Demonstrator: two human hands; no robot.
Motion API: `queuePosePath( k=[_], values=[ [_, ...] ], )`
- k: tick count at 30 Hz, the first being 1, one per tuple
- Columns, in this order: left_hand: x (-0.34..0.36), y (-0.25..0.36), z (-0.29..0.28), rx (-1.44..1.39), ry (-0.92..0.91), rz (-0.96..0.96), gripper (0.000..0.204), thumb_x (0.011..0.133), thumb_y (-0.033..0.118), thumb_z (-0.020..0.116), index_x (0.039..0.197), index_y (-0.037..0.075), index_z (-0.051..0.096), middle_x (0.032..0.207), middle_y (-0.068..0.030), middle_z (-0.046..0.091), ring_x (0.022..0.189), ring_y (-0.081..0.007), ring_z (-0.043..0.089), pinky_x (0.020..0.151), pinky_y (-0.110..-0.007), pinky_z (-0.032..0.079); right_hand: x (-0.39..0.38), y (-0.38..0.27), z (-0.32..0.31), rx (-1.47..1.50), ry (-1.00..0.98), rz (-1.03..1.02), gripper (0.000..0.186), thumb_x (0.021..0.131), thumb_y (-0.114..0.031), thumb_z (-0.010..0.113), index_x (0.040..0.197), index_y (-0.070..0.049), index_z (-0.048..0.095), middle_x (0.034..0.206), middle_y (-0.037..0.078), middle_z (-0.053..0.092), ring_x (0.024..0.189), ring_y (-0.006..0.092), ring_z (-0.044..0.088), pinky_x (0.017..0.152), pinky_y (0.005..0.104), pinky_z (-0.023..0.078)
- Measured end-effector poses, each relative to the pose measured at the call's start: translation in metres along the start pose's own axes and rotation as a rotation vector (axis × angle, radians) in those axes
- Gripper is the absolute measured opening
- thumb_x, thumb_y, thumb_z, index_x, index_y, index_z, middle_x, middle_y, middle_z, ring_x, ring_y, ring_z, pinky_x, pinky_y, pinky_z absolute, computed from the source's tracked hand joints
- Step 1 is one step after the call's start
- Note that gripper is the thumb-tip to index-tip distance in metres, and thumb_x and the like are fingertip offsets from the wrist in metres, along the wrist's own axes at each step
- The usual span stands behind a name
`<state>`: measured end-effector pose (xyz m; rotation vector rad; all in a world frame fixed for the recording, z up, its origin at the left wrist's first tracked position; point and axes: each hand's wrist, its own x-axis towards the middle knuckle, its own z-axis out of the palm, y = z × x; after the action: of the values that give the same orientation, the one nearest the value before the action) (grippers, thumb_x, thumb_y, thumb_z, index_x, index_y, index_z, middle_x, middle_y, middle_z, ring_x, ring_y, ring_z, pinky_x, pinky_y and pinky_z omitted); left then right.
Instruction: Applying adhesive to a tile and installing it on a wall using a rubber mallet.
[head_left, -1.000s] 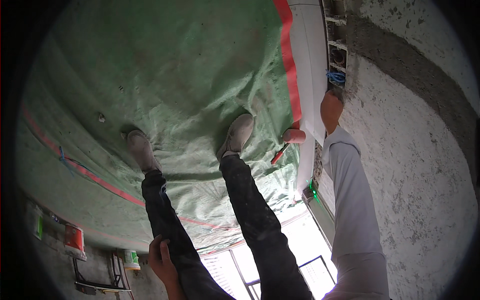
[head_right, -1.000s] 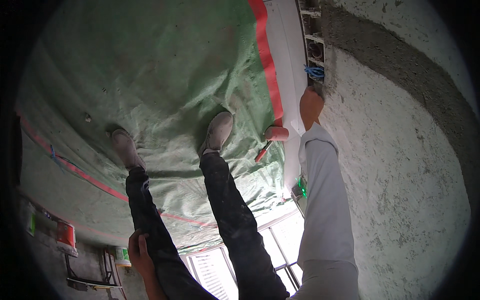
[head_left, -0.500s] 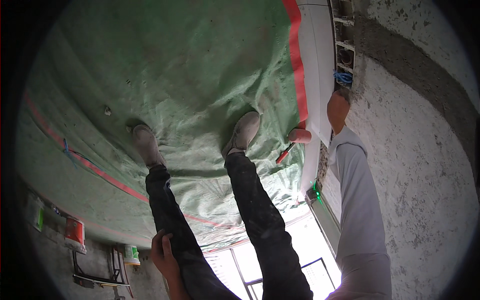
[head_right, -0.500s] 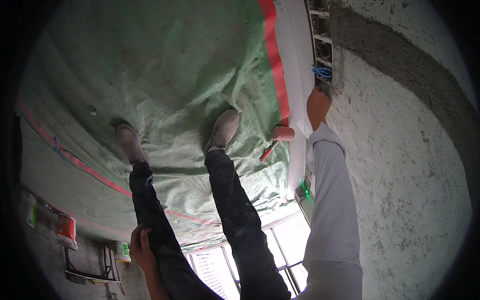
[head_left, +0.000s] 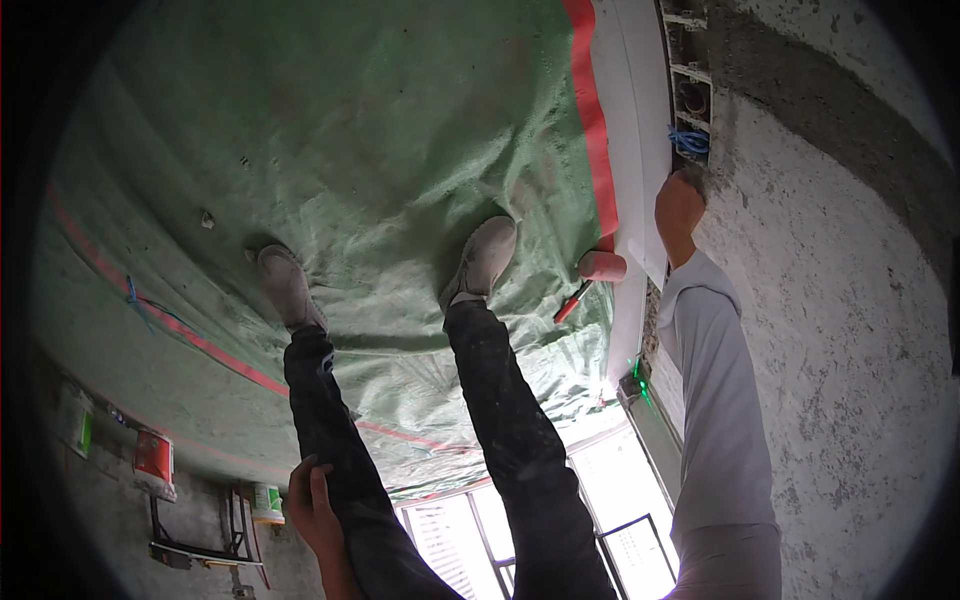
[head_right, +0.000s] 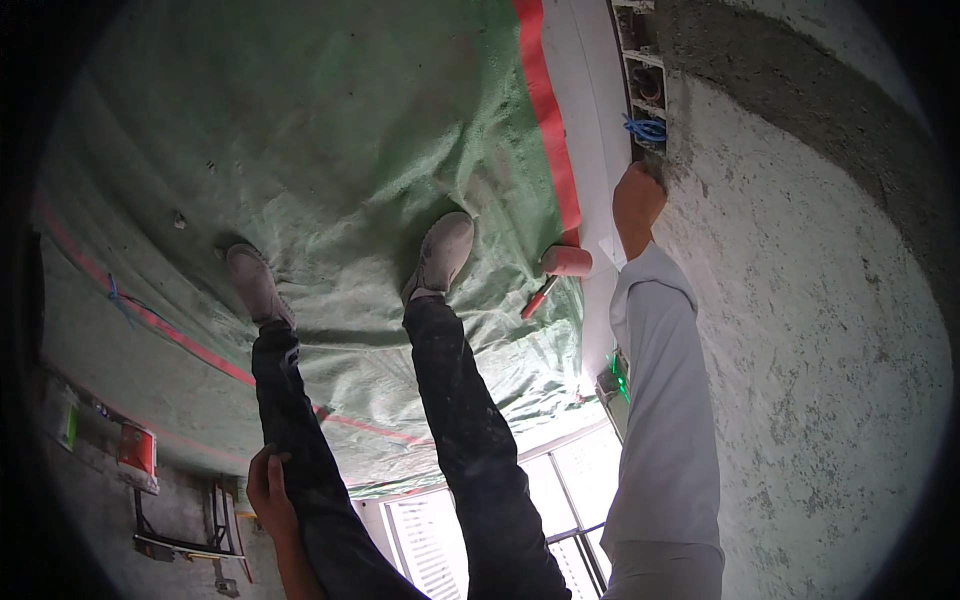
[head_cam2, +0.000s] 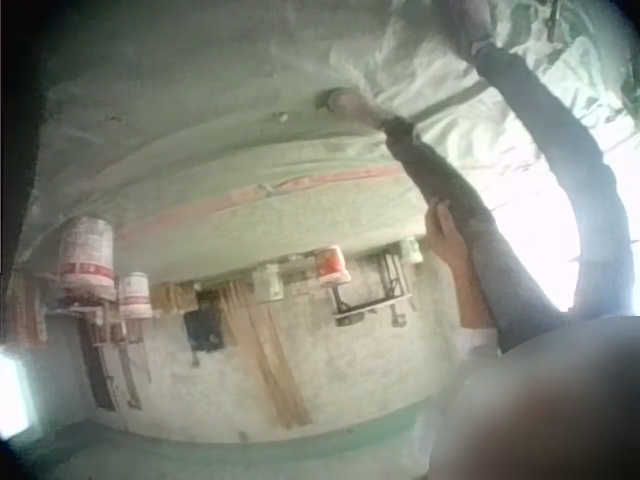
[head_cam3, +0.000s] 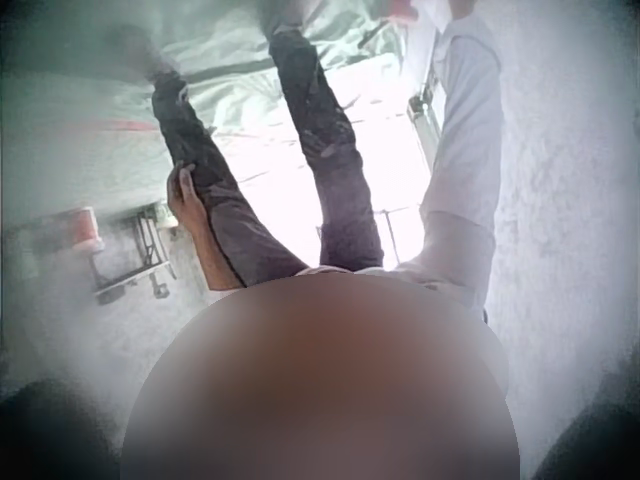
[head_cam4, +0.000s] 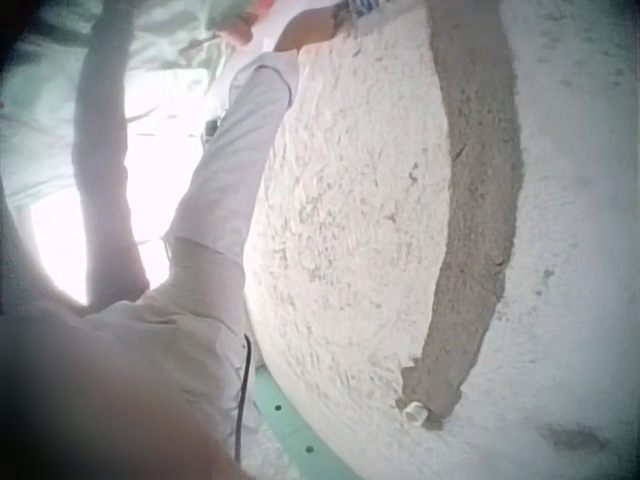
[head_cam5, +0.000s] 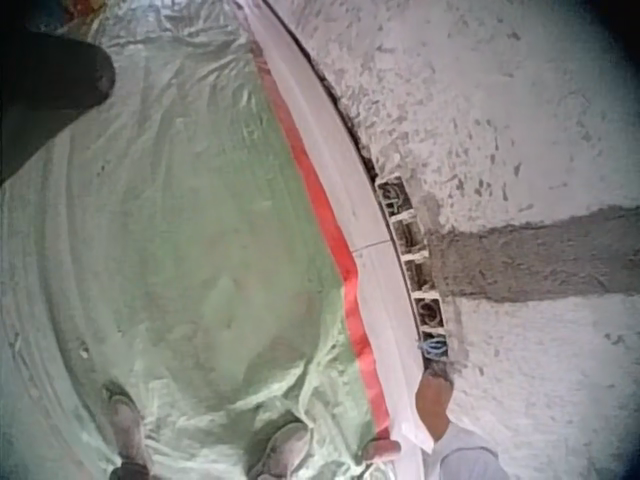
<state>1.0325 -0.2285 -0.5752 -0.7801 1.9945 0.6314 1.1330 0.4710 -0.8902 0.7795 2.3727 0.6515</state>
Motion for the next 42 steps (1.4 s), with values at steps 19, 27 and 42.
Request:
queuePosePath(
  k=[19, 27, 42],
  values=[
    [0.001, -0.006, -0.001, 0.005, 0.05, 0.011, 0.028, 0.108, 0.019, 0.061, 0.124, -0.002, 0.071, 0.1, -0.0114, 0.078, 0.097, -0.0187, 0.071, 0.095, -0.033, 0.052, -0.001, -0.004, 0.001, 0.023, -0.003, 0.032, 0.025, 0.107, -0.029, 0.055, 0.095, -0.011, 0.068, 0.081, 0.017, 0.077, 0.075, 0.0376, 0.078, 0.066, 0.0497, 0.063],
    [0.001, -0.001, -0.002, -0.006, 0.027, 0.013, 0.03, 0.108, 0.02, 0.061, 0.125, -0.002, 0.07, 0.101, -0.0119, 0.078, 0.101, -0.0192, 0.071, 0.098, -0.033, 0.051, 0.0, -0.003, -0.004, 0.025, 0.002, 0.04, 0.026, 0.106, -0.028, 0.056, 0.092, -0.01, 0.07, 0.082, 0.018, 0.077, 0.077, 0.0379, 0.078, 0.068, 0.0506, 0.063],
    [-0.002, 0.002, -0.001, -0.057, -0.001, -0.037, 0.032, 0.11, 0.021, 0.057, 0.128, -0.002, 0.068, 0.105, -0.0111, 0.076, 0.104, -0.019, 0.069, 0.103, -0.033, 0.047, 0.0, -0.007, -0.011, 0.032, -0.044, 0.021, 0.02, 0.103, -0.018, 0.055, 0.096, -0.008, 0.071, 0.088, 0.019, 0.078, 0.081, 0.0384, 0.079, 0.072, 0.0501, 0.064]
  ],
)
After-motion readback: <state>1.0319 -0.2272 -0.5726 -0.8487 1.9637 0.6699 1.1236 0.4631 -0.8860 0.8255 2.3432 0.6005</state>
